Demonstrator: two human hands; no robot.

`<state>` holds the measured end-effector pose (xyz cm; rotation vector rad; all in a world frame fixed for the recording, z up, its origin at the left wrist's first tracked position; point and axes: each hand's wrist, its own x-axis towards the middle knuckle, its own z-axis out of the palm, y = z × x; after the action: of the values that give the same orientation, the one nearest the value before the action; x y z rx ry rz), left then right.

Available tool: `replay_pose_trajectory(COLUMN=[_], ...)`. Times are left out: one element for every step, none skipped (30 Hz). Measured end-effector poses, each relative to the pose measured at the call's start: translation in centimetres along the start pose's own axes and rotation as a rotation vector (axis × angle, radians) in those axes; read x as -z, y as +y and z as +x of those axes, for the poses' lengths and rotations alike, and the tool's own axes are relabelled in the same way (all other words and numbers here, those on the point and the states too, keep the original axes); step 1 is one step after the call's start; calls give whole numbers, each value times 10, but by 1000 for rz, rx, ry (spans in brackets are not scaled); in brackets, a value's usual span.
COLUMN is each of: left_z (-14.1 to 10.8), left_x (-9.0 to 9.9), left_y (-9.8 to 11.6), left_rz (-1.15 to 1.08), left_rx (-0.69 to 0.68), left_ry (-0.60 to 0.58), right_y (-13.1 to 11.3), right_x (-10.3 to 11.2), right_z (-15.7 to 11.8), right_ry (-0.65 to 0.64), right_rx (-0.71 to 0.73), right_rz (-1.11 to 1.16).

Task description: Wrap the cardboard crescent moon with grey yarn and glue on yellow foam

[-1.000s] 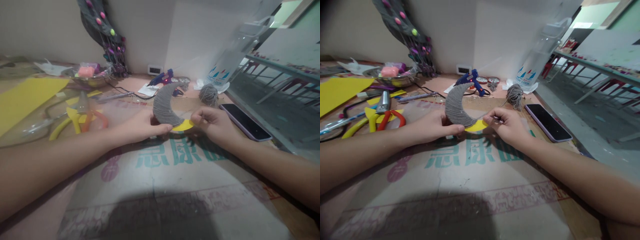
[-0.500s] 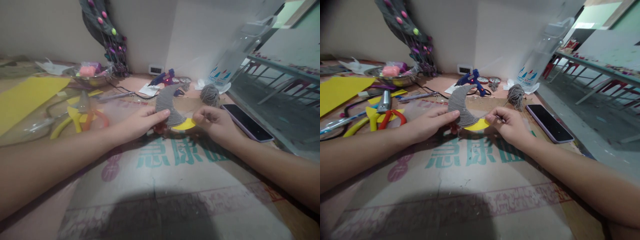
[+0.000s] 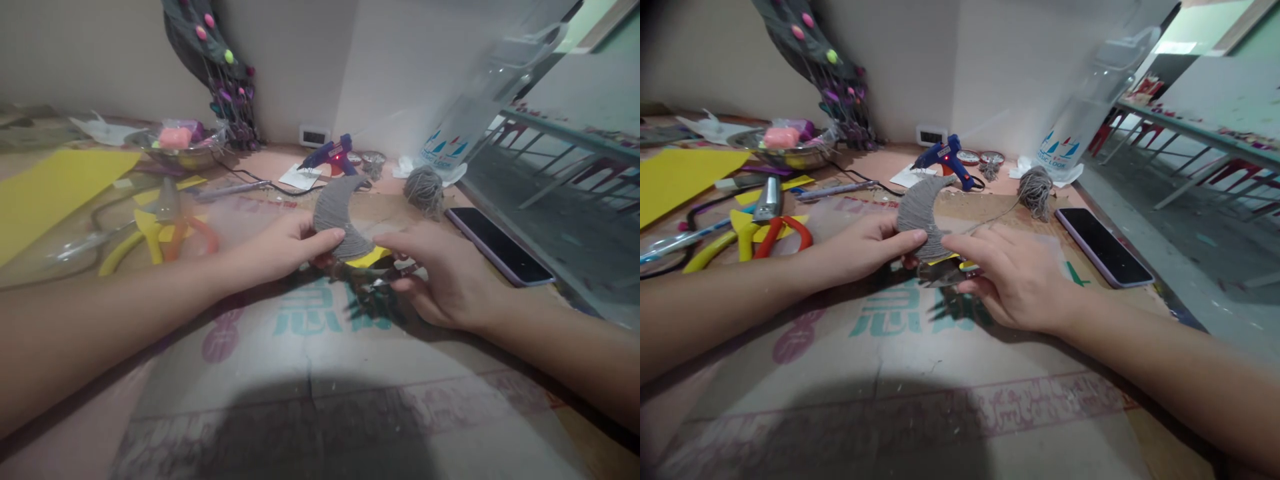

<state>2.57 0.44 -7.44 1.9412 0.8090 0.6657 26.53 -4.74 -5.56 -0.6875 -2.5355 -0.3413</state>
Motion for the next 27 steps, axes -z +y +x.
replay_pose_trajectory(left_z=[0, 0, 1, 1, 1, 1, 1, 1, 1, 1, 1, 1, 1, 1, 1, 1, 1, 0, 0, 0, 0, 0, 0, 0, 0, 1, 1], left_x=[0, 1, 1, 1, 1, 1, 1, 1, 1, 0, 0, 0, 0, 0, -1, -1, -1, -1, -1, -1, -1, -1, -1, -1, -1, -1, -1], left_y=[0, 0, 1, 1, 1, 1, 1, 1, 1, 0, 0, -1, -1, -1, -1, -1, -1, -1, -1, 0, 0, 0, 0, 0, 0, 0, 0], left_rz=[19, 34, 44, 48, 46, 38, 27, 16, 6, -4, -13, -20, -27, -34, -37, -38, -35, -28, -19, -9, -1, 4, 8, 11, 13, 13, 15], left_rx=[-9, -12, -9, -2, 8, 15, 18, 18, 17, 15, 12, 10, 8, 5, 3, 3, 4, 5, 8, 9, 9, 8, 6, 4, 1, -1, -2], left_ry=[-6, -13, -18, -21, -23, -24, -24, -28, -33, -38, -42, -45, -47, -46, -44, -40, -35, -32, -30, -28, -27, -26, -27, -28, -30, -32, -34], right_y=[-1, -1, -1, 0, 0, 0, 1, 1, 1, 1, 1, 0, 0, 0, 0, 0, 0, 0, 0, 0, 0, 0, 0, 0, 0, 0, 0], right_x=[0, -1, -1, -2, -3, -3, -4, -4, -5, -5, -5, -6, -6, -6, -6, -6, -6, -6, -6, -6, -7, -7, -7, -7, -7, -7, -7], right_z=[1, 2, 3, 3, 4, 4, 5, 5, 5, 5, 5, 5, 5, 5, 5, 4, 4, 4, 4, 4, 5, 5, 5, 5, 5, 5, 6], right_ry=[-10, -19, -30, -48, -70, -99, -124, -142, -150, -147, -135, -119, -103, -92, -89, -91, -100, -109, -117, -118, -115, -111, -110, -111, -117, -123, -127], right_rx=[-10, -25, -39, -53, -64, -74, -76, -74, -70, -64, -59, -56, -53, -53, -56, -65, -77, -88, -98, -104, -108, -110, -111, -109, -106, -102, -99], right_rz=[-1, -5, -12, -23, -42, -67, -94, -117, -135, -148, -159, -168, -176, -183, -189, -194, -200, -206, -211, -214, -216, -216, -214, -209, -205, -204, -205])
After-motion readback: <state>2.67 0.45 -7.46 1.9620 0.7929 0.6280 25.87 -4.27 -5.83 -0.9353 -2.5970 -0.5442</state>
